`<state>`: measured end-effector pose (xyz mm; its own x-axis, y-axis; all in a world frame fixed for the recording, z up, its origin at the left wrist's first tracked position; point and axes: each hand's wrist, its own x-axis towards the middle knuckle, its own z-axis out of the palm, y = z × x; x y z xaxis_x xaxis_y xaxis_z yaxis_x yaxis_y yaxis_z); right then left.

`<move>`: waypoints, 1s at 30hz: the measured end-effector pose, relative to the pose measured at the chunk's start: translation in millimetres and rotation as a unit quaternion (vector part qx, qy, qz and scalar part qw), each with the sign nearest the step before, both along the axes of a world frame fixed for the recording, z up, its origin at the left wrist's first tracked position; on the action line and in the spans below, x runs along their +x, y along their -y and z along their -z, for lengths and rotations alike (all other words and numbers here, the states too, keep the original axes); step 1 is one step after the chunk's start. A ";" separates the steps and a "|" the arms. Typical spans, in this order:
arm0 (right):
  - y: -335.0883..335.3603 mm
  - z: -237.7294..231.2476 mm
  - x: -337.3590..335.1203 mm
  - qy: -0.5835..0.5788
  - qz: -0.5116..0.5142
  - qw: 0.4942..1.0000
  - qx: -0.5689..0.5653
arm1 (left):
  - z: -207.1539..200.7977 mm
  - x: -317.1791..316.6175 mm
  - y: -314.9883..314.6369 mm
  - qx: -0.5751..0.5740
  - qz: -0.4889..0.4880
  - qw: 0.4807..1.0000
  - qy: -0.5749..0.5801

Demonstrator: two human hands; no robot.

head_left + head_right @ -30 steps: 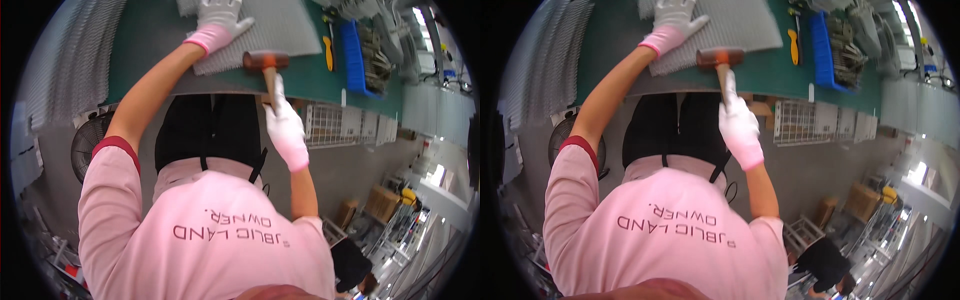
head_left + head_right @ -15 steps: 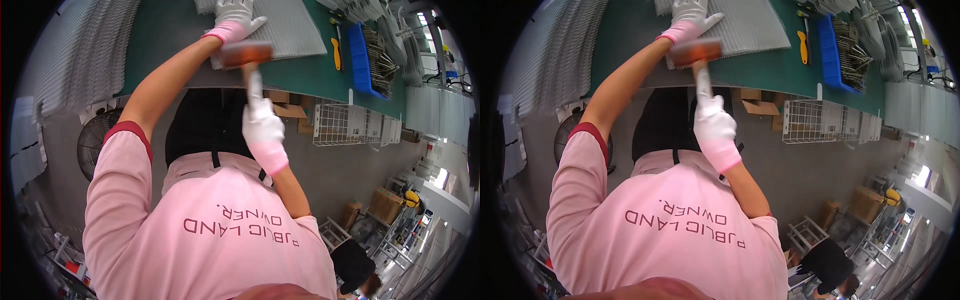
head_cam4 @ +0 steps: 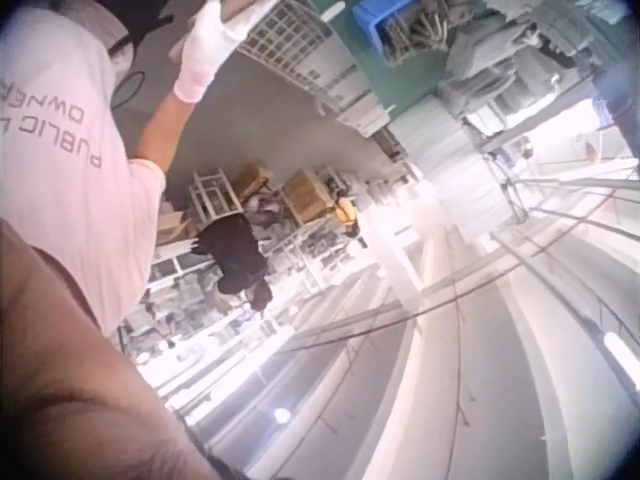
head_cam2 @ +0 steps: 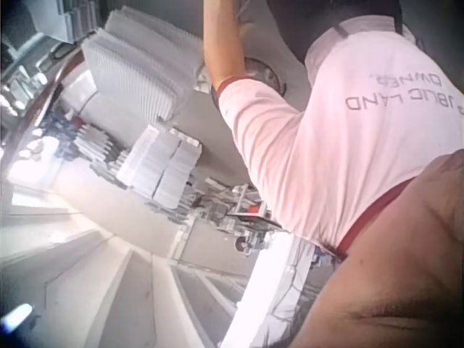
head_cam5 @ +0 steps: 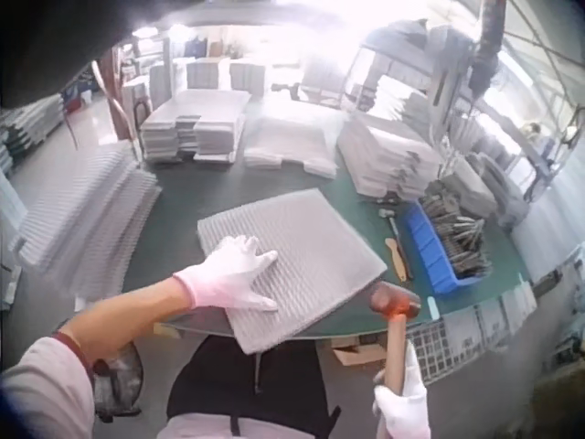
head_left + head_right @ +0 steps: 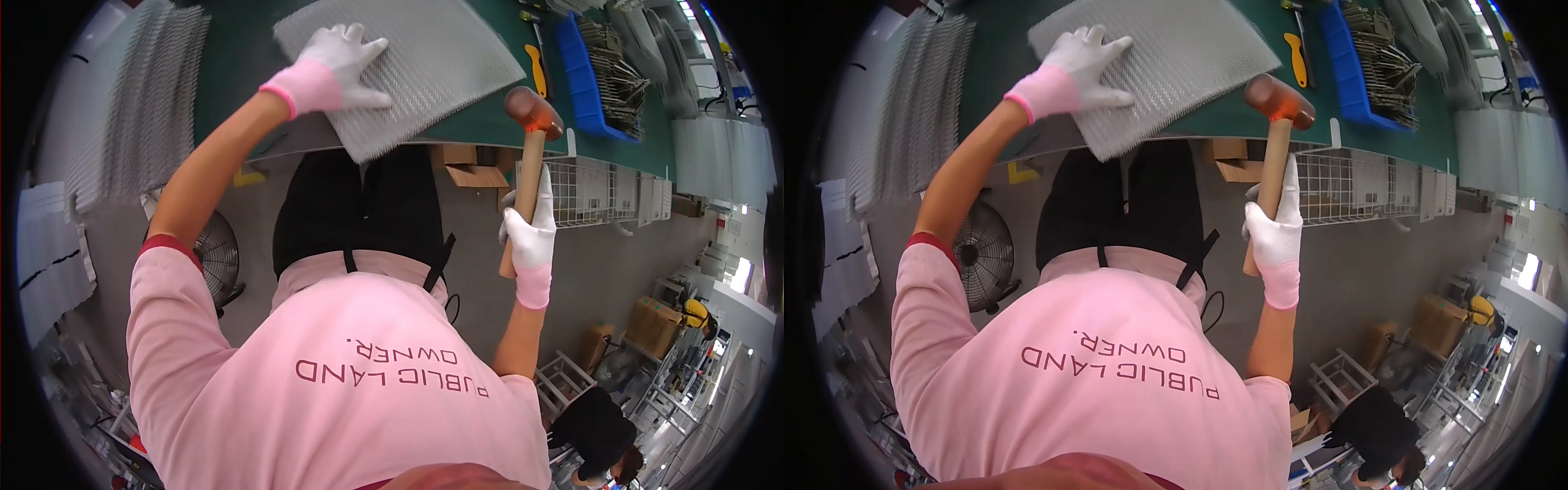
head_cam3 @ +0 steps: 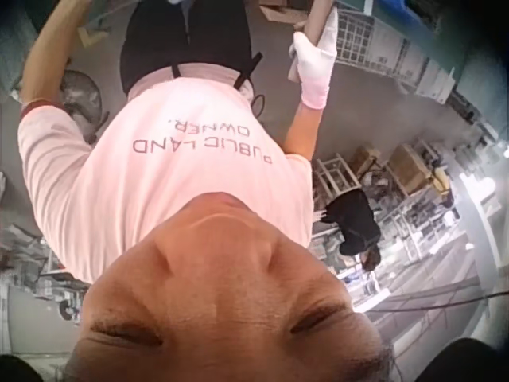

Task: Hammer foam sheets with a rubber mallet on a workbench as part of an assembly process.

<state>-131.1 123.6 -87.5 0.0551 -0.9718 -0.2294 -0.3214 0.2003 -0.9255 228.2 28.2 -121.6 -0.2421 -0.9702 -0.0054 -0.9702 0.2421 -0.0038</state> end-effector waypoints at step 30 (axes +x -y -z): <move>38.4 21.1 28.3 -0.299 -0.049 0.952 -0.049 | 38.8 -11.8 98.8 -0.087 0.075 0.970 -0.214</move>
<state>-102.8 85.2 -108.5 0.0352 -0.9869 -0.1572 -0.8092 0.0641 -0.5841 216.3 -70.6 -160.3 -0.3251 -0.9009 0.2875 -0.8456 0.4131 0.3382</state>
